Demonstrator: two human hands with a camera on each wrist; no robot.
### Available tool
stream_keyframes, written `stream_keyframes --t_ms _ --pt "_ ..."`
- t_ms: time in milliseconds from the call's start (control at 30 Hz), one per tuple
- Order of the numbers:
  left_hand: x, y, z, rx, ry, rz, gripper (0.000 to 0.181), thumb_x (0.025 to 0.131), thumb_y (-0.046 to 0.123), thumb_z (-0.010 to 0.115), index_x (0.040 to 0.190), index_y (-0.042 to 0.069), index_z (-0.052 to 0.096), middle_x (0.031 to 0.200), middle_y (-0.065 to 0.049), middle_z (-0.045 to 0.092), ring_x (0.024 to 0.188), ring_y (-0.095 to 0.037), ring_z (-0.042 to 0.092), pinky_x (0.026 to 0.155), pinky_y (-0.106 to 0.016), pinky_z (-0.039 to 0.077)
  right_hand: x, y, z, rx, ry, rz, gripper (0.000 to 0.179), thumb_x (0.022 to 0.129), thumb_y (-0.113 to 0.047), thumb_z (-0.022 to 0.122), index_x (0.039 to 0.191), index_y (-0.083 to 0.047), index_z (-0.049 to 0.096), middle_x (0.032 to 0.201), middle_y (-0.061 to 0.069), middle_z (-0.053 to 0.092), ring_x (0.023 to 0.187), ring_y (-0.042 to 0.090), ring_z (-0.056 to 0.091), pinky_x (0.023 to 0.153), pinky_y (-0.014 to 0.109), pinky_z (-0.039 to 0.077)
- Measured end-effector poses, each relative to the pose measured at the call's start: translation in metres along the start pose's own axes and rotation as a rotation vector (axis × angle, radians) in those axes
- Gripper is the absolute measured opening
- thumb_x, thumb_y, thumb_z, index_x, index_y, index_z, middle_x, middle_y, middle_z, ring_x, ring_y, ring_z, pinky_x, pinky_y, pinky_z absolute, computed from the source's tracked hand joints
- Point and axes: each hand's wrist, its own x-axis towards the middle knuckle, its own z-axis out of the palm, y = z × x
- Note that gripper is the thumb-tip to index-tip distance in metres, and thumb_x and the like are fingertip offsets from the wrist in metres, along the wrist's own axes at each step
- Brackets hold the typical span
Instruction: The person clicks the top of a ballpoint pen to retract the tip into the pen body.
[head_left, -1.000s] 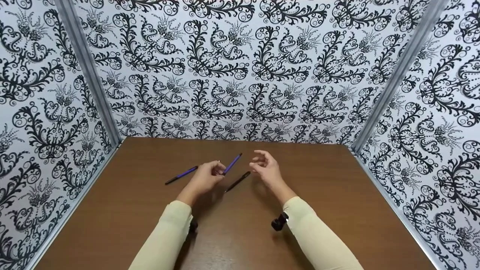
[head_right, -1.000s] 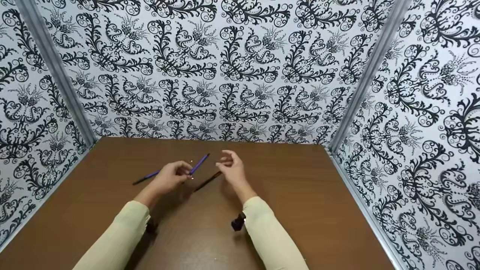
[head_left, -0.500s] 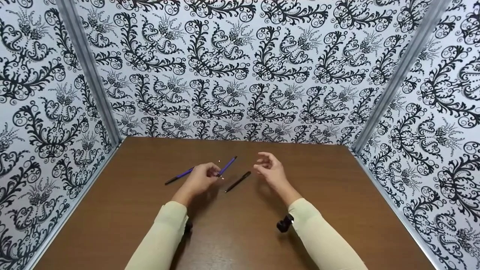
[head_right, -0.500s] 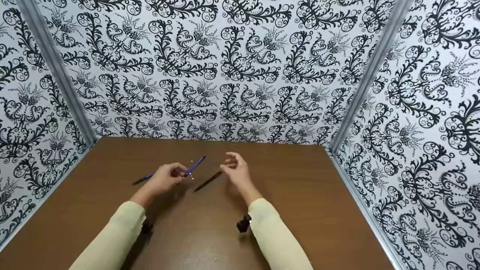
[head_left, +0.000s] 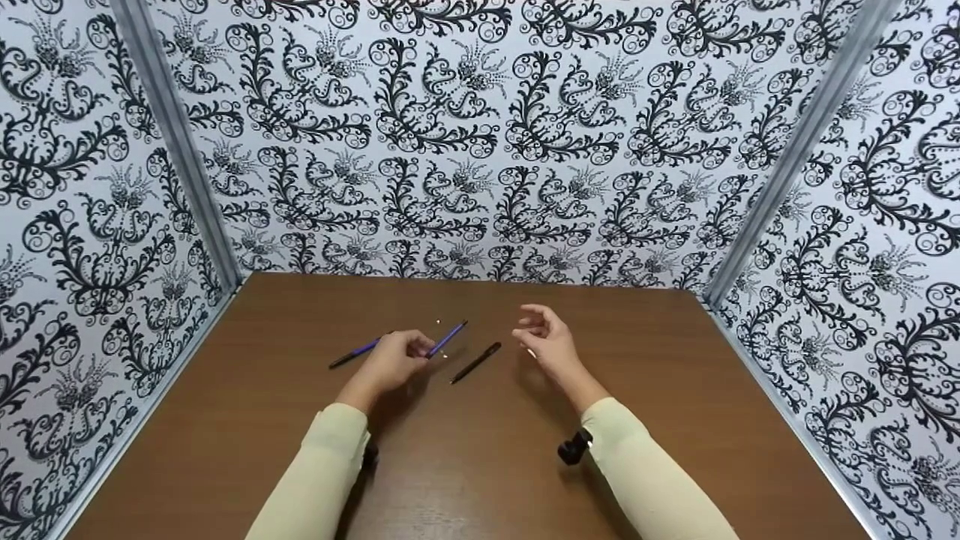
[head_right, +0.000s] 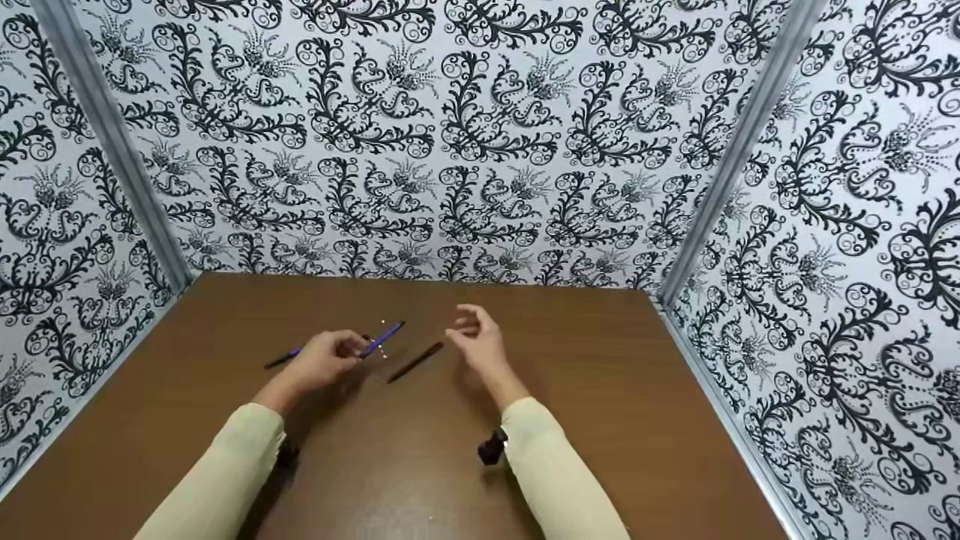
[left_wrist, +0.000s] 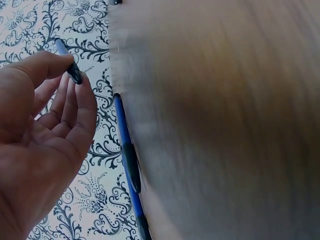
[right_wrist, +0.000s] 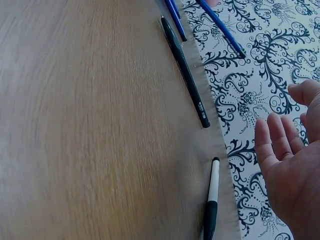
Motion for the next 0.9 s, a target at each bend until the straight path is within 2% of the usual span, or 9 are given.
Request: stream_keyframes --t_ms 67,200,400,533,767,900 --pt "-0.001 -0.002 -0.002 0.006 -0.009 0.014 0.022 0.099 -0.008 0.073 0.118 0.002 0.079 0.105 -0.009 0.076 0.100 -0.026 0.070 0.094 -0.049 0.059 -0.001 -0.001 -0.001 -0.001 0.003 -0.005 0.045 0.095 0.008 0.080 0.137 0.002 0.067 0.118 0.025 0.068 0.094 0.019 0.069 0.084 0.043 0.066" --pt "-0.003 -0.006 -0.005 0.033 -0.019 0.013 0.021 0.098 -0.008 0.074 0.115 0.002 0.079 0.103 -0.009 0.075 0.098 -0.026 0.070 0.092 -0.049 0.059 -0.001 0.000 -0.002 -0.005 0.012 -0.015 0.045 0.094 0.008 0.080 0.137 0.004 0.066 0.114 0.019 0.070 0.093 0.020 0.069 0.084 0.045 0.066" --pt "-0.004 -0.010 -0.007 0.098 -0.038 -0.018 0.017 0.098 -0.005 0.076 0.113 0.002 0.077 0.103 -0.008 0.074 0.099 -0.026 0.069 0.092 -0.049 0.059 -0.002 0.003 -0.002 0.006 0.010 -0.017 0.046 0.095 0.010 0.079 0.138 0.005 0.065 0.121 0.033 0.066 0.093 0.020 0.069 0.082 0.041 0.066" --pt "-0.004 -0.012 -0.007 0.114 -0.040 -0.026 0.017 0.097 -0.005 0.076 0.112 0.002 0.078 0.102 -0.009 0.074 0.098 -0.027 0.068 0.092 -0.049 0.059 -0.003 0.002 -0.002 0.014 0.006 -0.010 0.046 0.095 0.010 0.079 0.138 0.004 0.065 0.122 0.035 0.065 0.093 0.020 0.070 0.083 0.042 0.066" --pt "-0.005 -0.011 -0.007 0.141 -0.038 -0.070 0.016 0.099 -0.004 0.075 0.113 0.004 0.079 0.105 -0.010 0.075 0.100 -0.028 0.069 0.093 -0.049 0.060 -0.002 0.004 -0.003 0.009 0.012 -0.008 0.045 0.095 0.010 0.079 0.137 0.004 0.065 0.116 0.025 0.069 0.092 0.018 0.070 0.079 0.032 0.065" --pt "-0.005 -0.010 -0.007 0.157 -0.037 -0.060 0.014 0.100 -0.004 0.075 0.112 0.002 0.079 0.106 -0.013 0.076 0.102 -0.032 0.072 0.093 -0.051 0.061 -0.003 0.004 -0.003 0.010 0.007 -0.017 0.046 0.095 0.010 0.078 0.138 0.005 0.065 0.118 0.030 0.068 0.091 0.017 0.070 0.078 0.032 0.064"
